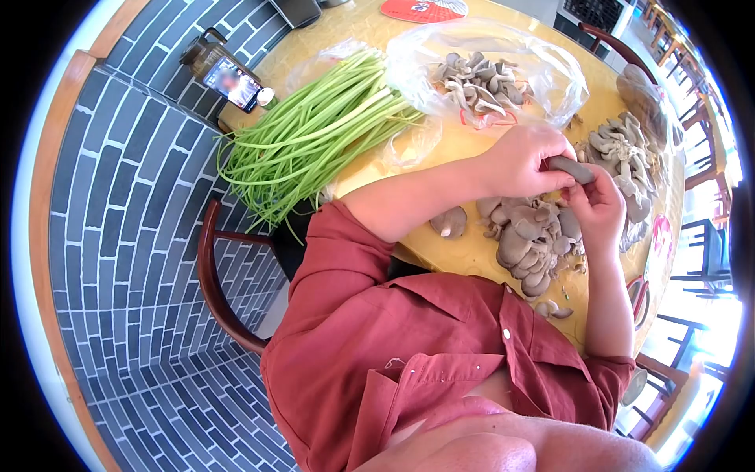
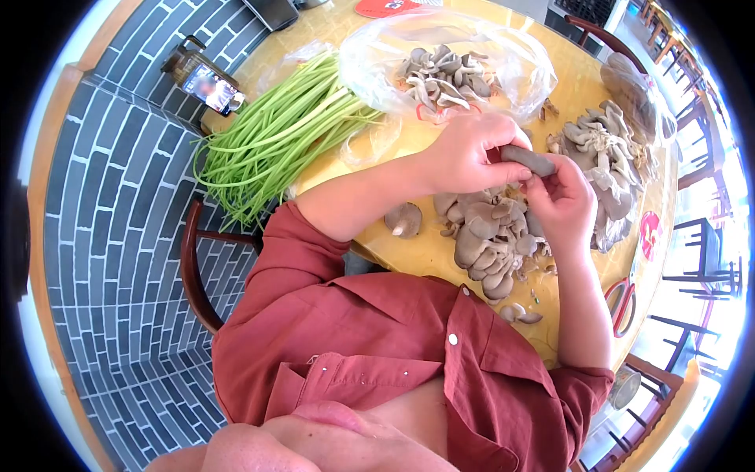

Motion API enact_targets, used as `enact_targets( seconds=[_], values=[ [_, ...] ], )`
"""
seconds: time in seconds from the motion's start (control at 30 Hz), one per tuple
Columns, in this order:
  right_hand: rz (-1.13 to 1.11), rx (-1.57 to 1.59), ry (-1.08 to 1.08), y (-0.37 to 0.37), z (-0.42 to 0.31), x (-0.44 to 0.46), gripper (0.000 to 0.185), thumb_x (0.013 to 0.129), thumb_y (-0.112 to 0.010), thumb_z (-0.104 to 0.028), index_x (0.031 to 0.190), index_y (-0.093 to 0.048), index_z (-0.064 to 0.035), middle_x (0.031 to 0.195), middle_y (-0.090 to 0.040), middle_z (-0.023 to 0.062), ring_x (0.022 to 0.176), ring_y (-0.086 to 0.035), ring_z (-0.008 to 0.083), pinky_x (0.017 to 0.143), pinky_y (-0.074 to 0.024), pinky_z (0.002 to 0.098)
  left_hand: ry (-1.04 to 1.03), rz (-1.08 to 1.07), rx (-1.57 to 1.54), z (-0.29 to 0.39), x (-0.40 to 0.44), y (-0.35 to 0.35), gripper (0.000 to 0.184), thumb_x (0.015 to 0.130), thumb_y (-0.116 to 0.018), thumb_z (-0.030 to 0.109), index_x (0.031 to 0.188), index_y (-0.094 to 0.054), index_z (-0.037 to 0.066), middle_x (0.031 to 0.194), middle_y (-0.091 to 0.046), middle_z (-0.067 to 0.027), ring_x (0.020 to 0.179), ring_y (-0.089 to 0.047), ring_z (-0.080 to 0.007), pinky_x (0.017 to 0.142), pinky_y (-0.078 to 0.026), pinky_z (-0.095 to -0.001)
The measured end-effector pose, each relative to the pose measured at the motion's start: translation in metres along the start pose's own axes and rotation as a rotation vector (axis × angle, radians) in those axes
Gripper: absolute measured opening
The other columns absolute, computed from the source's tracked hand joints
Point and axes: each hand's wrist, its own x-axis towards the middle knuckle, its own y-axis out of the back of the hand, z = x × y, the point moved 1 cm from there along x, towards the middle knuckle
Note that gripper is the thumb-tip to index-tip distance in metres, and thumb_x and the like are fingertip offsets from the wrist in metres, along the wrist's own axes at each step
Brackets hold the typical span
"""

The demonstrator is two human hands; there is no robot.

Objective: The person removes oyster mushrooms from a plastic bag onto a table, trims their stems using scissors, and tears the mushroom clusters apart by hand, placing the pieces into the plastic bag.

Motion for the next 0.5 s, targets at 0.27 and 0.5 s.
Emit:
enact_targets(
  seconds=[0.27, 0.5],
  values=[
    [0.044, 0.872, -0.074, 0.021, 0.003, 0.009, 0.012, 0.091, -0.052, -0.006, 0.098, -0.056, 0.0013, 0.1, -0.059, 0.0117, 0.077, -0.058, 0.0119, 0.065, -0.0474, 0.0207, 0.427, 0.236, -1.102, -0.013, 0.006, 0.02, 0.014, 0.085, -0.063, 0.007, 0.097, -0.057, 0.001, 0.081, -0.063, -0.0065, 0.066, -0.063, -0.0163, 0.057, -0.052, -0.0259],
    [-0.067, 0.372, -0.213, 0.029, -0.007, 0.011, 0.022, 0.089, -0.055, -0.007, 0.11, -0.051, 0.0005, 0.096, -0.061, 0.009, 0.078, -0.061, 0.0118, 0.066, -0.0485, 0.0218, 0.492, -0.131, -0.608, -0.019, 0.01, 0.031, 0.027, 0.08, -0.069, 0.009, 0.103, -0.058, 0.002, 0.084, -0.063, -0.0056, 0.076, -0.062, -0.0121, 0.064, -0.051, -0.0255]
  ],
)
